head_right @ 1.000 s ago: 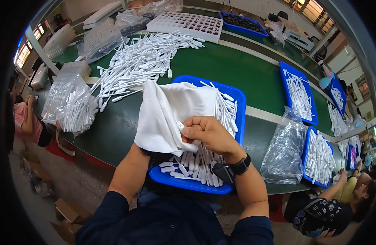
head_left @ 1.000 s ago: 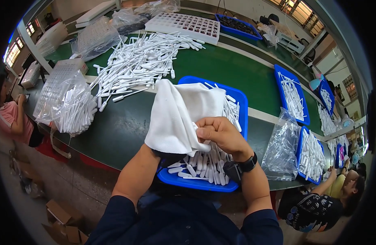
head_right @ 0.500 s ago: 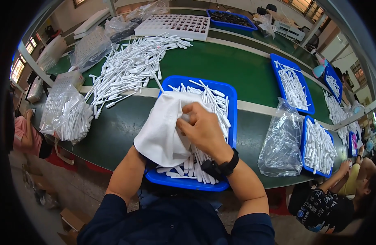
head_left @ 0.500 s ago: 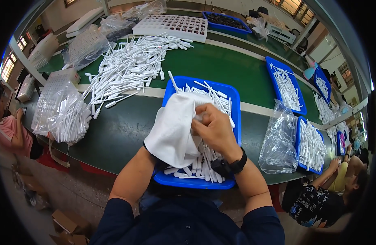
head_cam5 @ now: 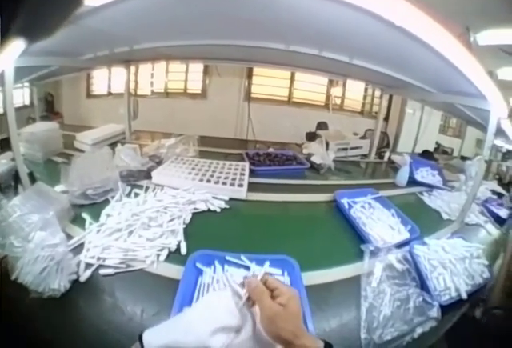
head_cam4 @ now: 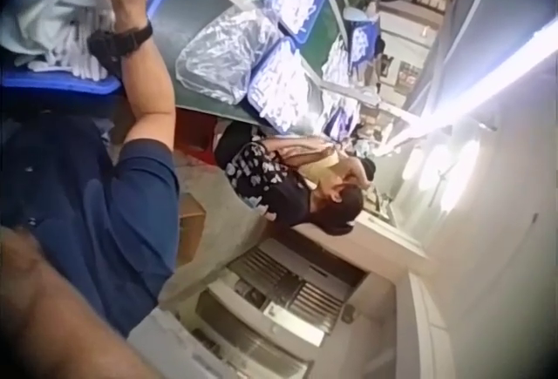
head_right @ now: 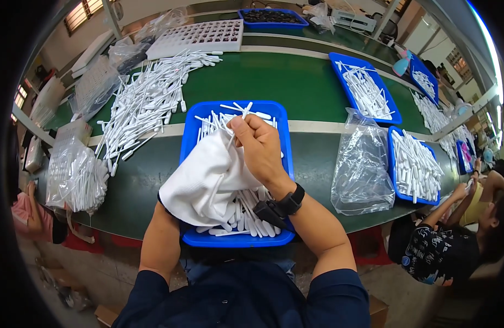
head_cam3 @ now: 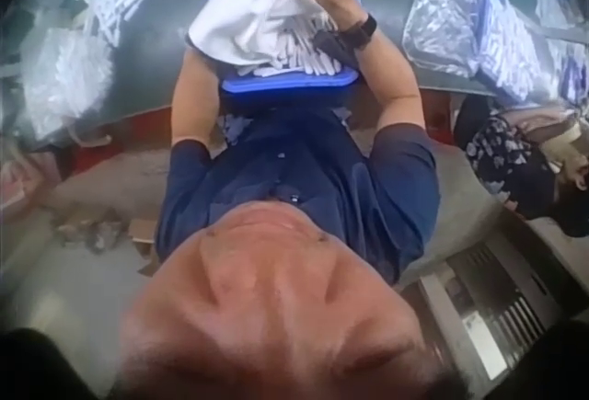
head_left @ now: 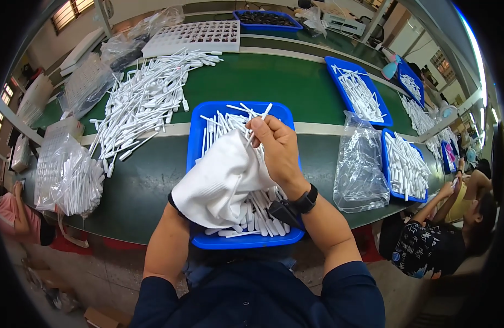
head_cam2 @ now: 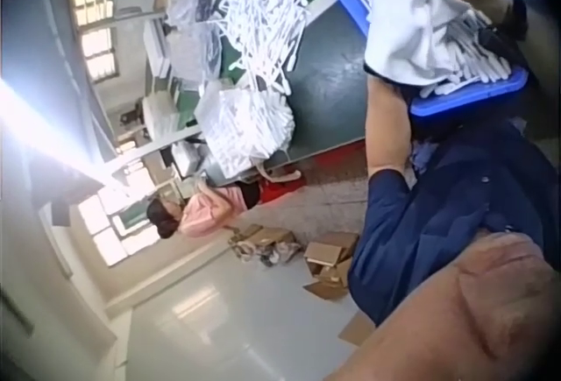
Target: Clean and inspect small white plastic tubes using a cloth at a manual workstation.
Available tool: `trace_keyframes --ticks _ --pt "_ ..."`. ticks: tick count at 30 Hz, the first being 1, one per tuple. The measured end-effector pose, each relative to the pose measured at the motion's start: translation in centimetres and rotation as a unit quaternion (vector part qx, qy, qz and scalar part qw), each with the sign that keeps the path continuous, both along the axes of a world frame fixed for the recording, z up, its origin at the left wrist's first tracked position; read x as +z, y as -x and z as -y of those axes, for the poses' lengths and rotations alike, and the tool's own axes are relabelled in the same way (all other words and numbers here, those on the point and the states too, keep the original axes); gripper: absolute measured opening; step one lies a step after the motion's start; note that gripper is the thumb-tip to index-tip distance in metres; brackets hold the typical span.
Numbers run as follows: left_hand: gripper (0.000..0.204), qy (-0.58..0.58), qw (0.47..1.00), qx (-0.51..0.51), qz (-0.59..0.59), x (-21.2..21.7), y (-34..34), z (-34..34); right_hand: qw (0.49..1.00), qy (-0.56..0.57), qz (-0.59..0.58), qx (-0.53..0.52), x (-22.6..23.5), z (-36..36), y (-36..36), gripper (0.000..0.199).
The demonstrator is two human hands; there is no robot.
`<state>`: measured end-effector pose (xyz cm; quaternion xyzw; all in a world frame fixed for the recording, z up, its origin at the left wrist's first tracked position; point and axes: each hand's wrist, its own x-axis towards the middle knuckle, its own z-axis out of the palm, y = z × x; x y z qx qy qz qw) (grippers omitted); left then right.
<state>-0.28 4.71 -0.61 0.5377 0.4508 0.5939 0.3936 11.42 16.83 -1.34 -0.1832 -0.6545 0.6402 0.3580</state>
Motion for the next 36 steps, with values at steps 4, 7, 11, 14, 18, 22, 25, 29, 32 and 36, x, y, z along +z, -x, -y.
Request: trace_keyframes --ticks 4,7,11,14,18,22,25,29,32,36 --pt "0.034 0.052 0.984 -0.016 0.173 -0.1 0.1 0.4 0.999 0.043 -0.027 -0.009 -0.1 0.0 0.4 0.031" --pt "0.041 0.050 0.985 -0.013 0.168 0.0 -0.1 0.5 0.999 0.035 -0.025 -0.005 0.0 0.1 0.3 0.031" --pt "0.040 0.065 0.978 -0.001 0.196 2.4 -0.8 1.0 0.999 0.034 -0.024 -0.003 -0.1 -0.1 0.3 0.031" --pt "0.041 0.031 0.995 -0.010 0.091 2.3 -0.4 0.9 0.999 0.034 -0.031 0.002 0.0 0.1 0.4 0.031" --pt "0.040 0.033 0.991 -0.020 0.131 2.0 -0.5 0.7 0.999 0.030 -0.043 0.006 0.0 0.1 0.4 0.031" --pt "0.040 0.075 0.977 -0.003 0.201 2.2 -0.8 1.0 0.999 0.027 -0.041 0.003 0.0 0.1 0.4 0.031" --pt "0.041 0.075 0.967 -0.023 0.242 2.1 -0.5 1.1 0.999 0.026 -0.040 0.001 -0.1 0.0 0.4 0.031" --pt "0.041 0.071 0.975 -0.026 0.208 1.9 -0.3 1.0 0.999 0.030 -0.041 0.005 -0.2 0.0 0.5 0.031" --pt "0.042 0.058 0.988 -0.015 0.143 1.8 -0.2 0.8 0.999 0.033 -0.041 0.007 -0.1 0.1 0.4 0.030" --pt "0.043 0.048 0.992 0.003 0.116 1.3 -0.5 0.5 0.999 0.031 -0.042 0.004 -0.1 -0.1 0.3 0.030"
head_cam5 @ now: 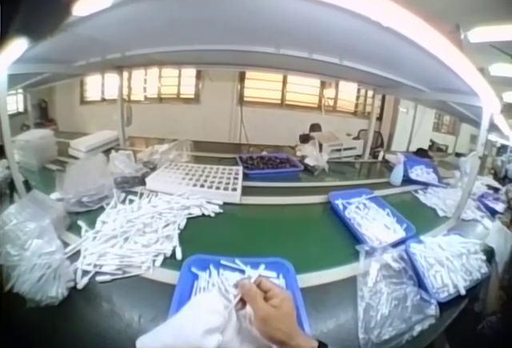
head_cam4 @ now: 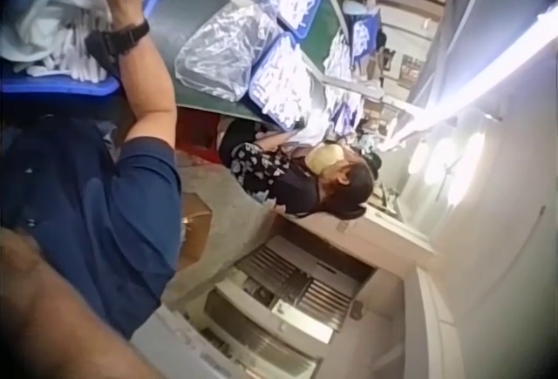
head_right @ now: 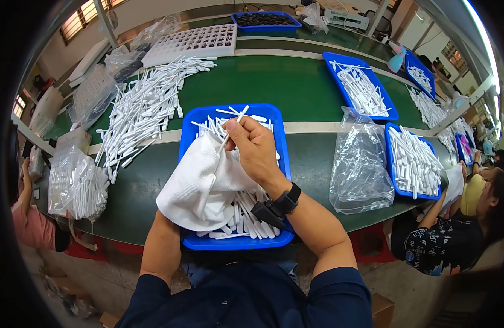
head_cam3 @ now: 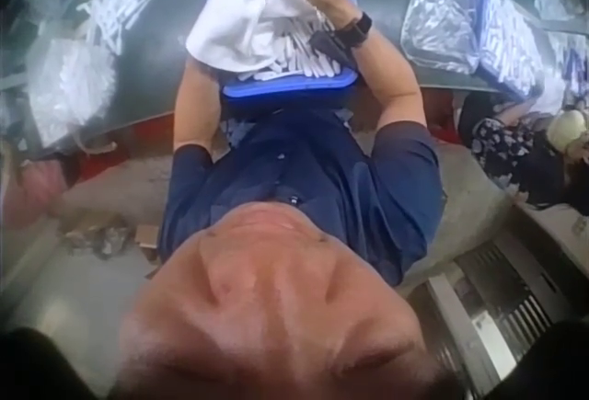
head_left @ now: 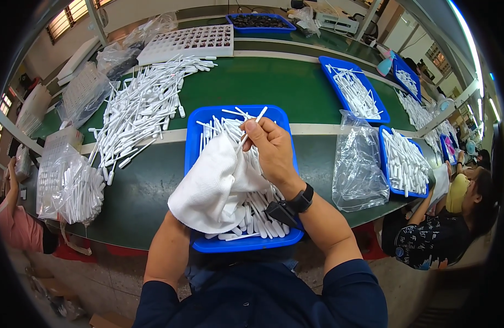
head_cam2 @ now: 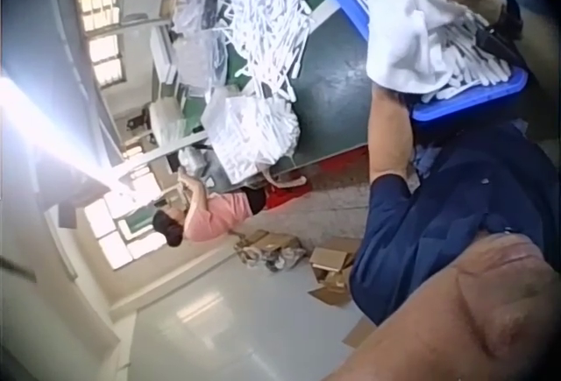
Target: Clean and inspect small white plastic tubes using a cloth at a manual workstation.
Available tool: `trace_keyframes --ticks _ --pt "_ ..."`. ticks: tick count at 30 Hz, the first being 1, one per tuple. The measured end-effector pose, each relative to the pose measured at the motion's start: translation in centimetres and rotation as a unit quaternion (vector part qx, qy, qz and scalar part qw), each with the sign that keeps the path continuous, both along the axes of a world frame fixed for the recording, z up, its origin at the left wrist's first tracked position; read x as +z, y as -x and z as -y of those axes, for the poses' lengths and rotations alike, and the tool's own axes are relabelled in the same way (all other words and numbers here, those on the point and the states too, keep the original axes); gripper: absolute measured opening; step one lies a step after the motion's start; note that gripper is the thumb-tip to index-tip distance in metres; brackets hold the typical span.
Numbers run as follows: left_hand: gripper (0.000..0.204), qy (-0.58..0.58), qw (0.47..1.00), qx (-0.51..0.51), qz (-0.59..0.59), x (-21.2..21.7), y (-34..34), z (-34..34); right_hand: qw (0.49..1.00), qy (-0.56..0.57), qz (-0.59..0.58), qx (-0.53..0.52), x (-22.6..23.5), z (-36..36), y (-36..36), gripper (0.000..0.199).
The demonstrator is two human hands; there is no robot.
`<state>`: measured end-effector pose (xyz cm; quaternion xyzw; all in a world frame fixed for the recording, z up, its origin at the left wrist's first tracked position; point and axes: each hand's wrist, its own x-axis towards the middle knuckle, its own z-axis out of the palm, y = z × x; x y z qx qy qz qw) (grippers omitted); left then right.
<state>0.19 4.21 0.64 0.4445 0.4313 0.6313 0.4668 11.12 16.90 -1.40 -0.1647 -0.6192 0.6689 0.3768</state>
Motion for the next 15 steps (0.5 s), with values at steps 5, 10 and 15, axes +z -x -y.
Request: trace_keyframes --ticks 5,10,15 --pt "0.043 0.017 0.990 -0.023 0.136 1.0 -0.3 0.2 0.999 0.035 -0.026 -0.027 0.0 0.1 0.5 0.030" --pt "0.031 -0.101 0.975 0.066 -0.185 -3.2 2.1 0.0 0.994 0.099 -0.034 -0.039 0.5 0.5 0.3 0.027" --pt "0.024 -0.207 0.867 0.088 -0.445 -2.0 2.3 -0.1 0.989 0.123 -0.048 -0.066 -0.6 -0.8 0.4 0.025"
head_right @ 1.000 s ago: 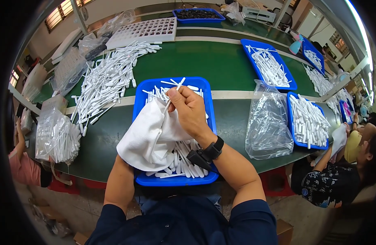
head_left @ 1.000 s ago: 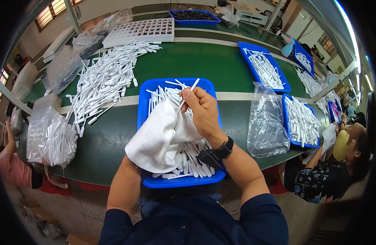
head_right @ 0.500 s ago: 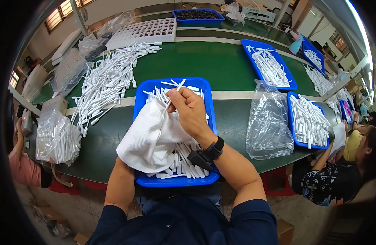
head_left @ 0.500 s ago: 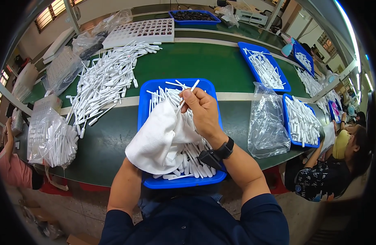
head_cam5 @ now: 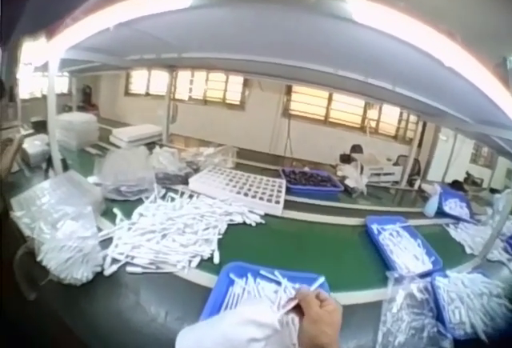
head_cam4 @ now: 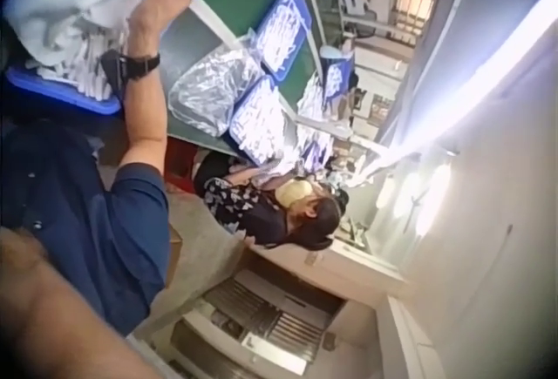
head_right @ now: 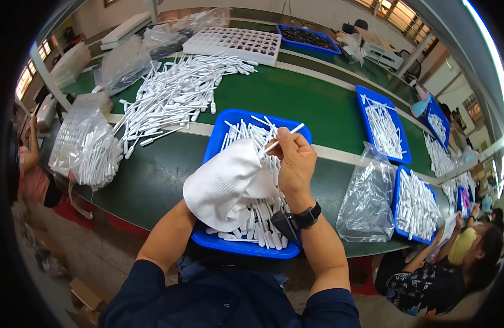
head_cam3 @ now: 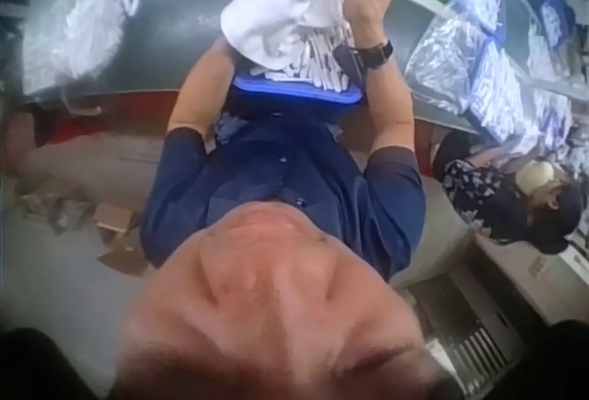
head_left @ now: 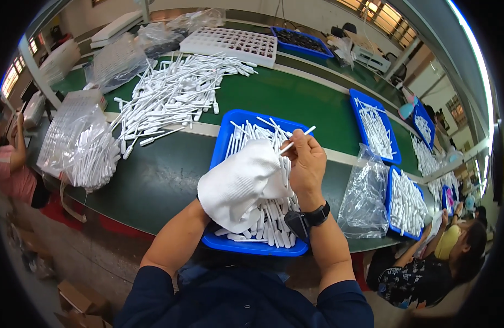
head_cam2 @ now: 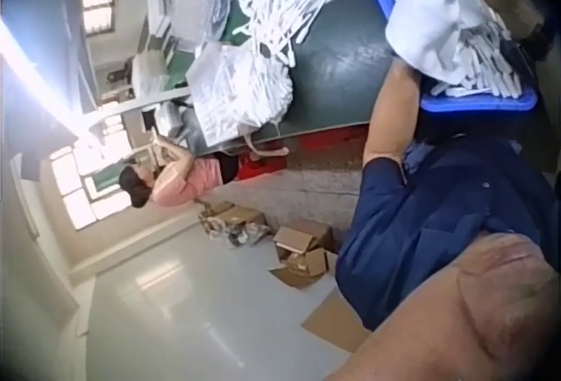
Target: Clean and inspect small white plastic tubes using a cloth at a manual workstation.
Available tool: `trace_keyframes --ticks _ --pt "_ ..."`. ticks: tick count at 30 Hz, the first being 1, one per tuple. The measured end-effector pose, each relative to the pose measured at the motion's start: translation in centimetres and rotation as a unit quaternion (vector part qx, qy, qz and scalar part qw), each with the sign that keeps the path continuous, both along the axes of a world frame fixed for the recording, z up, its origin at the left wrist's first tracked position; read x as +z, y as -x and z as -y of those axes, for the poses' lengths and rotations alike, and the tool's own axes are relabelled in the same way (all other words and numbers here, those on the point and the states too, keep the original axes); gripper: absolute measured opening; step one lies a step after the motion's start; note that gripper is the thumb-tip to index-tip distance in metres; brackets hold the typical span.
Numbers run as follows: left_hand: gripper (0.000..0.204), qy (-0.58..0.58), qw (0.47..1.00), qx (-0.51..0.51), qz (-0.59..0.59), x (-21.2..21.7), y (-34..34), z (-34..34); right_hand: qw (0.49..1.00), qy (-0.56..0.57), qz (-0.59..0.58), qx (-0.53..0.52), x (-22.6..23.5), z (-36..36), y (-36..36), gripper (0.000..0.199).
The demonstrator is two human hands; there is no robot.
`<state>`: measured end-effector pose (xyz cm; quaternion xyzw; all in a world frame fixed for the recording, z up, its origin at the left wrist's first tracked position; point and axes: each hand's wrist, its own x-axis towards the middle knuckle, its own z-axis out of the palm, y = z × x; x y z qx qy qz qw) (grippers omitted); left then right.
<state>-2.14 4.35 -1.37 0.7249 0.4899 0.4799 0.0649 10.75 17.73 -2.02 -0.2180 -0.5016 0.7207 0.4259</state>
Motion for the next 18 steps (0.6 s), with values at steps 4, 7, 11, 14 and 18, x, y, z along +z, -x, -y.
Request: trace_keyframes --ticks 4,7,11,14,18 --pt "0.030 0.034 0.998 -0.038 0.027 1.2 -0.2 1.3 0.999 0.001 -0.035 -0.037 -0.4 -2.1 -0.1 0.029" --pt "0.036 -0.065 0.991 -0.087 0.078 4.5 0.7 3.1 0.958 -0.137 0.249 0.040 1.1 -4.0 -1.0 0.031" --pt "0.044 0.116 0.820 -0.090 0.553 -6.9 0.6 1.8 0.797 -0.441 0.410 0.040 4.4 -3.1 2.5 0.031" --pt "0.023 0.250 0.661 -0.204 0.677 -0.4 -0.1 3.3 0.718 -0.580 0.378 0.077 4.6 -5.5 7.2 0.028" --pt "0.028 0.226 0.634 -0.231 0.702 -0.6 0.3 3.6 0.644 -0.618 0.408 0.192 2.5 -7.3 18.2 0.032"
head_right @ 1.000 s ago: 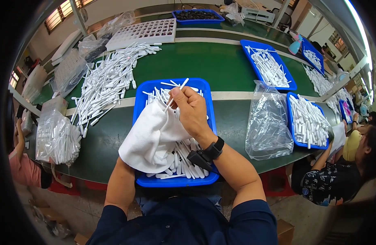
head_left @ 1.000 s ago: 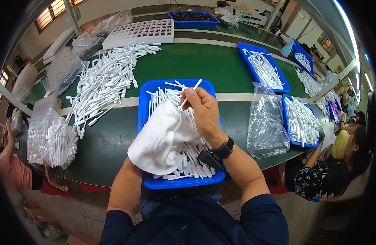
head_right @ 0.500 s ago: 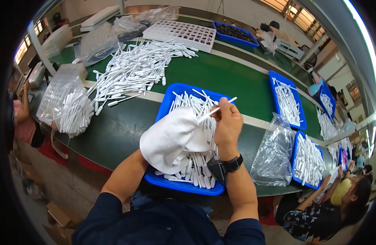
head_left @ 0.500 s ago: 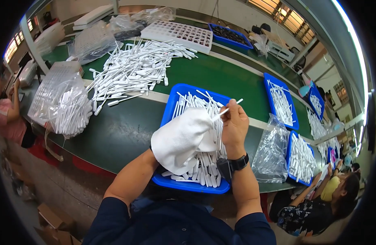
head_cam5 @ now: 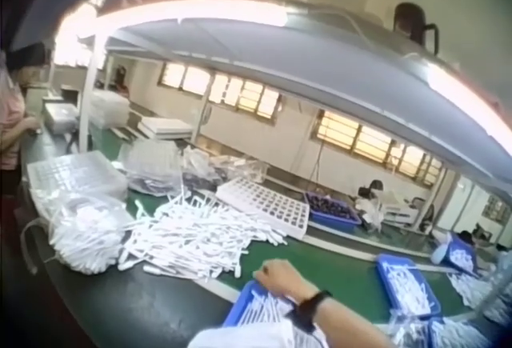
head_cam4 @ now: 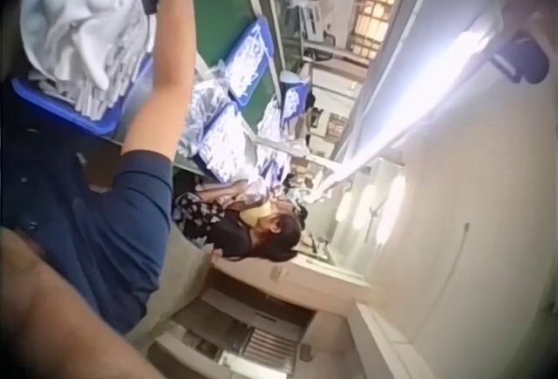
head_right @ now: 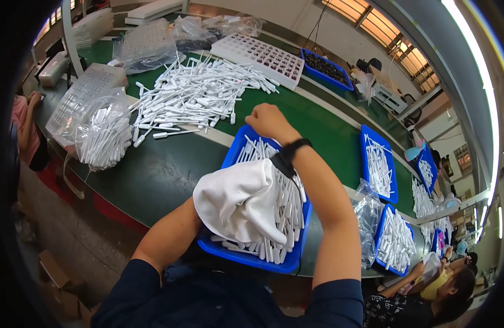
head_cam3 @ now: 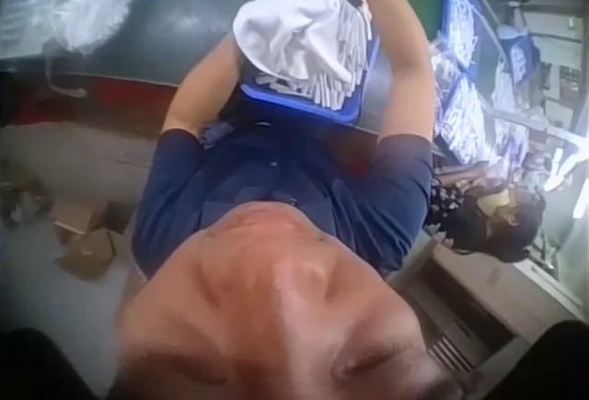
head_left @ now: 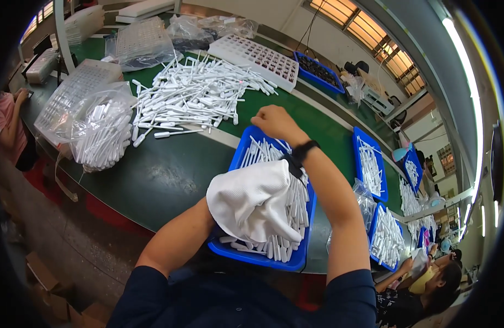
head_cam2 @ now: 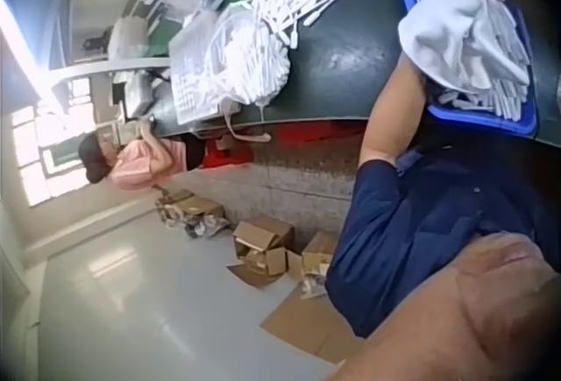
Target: Clean and inspect small white plastic tubes using a cloth at a manual workstation.
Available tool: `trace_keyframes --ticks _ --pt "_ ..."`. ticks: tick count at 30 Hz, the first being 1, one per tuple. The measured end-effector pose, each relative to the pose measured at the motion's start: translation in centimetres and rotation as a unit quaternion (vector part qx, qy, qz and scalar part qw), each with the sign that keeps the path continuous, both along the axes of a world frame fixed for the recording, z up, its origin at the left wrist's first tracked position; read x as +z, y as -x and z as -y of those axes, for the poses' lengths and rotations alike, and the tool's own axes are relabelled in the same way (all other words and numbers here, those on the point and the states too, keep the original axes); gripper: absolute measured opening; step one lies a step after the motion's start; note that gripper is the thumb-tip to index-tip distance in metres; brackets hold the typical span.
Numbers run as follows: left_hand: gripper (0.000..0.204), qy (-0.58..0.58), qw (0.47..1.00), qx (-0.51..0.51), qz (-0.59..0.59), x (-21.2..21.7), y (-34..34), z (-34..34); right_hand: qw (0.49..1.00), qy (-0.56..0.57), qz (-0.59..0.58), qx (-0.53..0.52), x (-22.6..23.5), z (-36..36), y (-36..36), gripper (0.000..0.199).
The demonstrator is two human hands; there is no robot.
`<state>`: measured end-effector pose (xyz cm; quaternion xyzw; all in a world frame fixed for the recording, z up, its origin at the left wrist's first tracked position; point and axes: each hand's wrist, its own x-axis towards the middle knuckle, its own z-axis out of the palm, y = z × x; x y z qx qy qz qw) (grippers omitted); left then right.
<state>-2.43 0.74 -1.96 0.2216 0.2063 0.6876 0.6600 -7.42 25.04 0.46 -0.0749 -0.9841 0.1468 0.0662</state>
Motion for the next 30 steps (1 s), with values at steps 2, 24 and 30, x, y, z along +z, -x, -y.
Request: trace_keyframes --ticks 2,24,30 --pt "0.033 -0.018 1.000 -0.005 0.025 -0.2 0.0 -0.2 0.998 -0.008 0.062 -0.023 -2.0 -0.6 4.1 0.032" --pt "0.020 -0.054 0.964 0.257 -0.038 0.4 -0.3 -2.5 0.756 0.624 -0.170 -0.103 1.1 8.6 -13.8 0.016" --pt "0.029 0.078 0.920 0.230 -0.307 -0.3 -0.3 -1.8 0.799 0.588 -0.116 -0.050 0.2 10.6 -15.6 0.022"
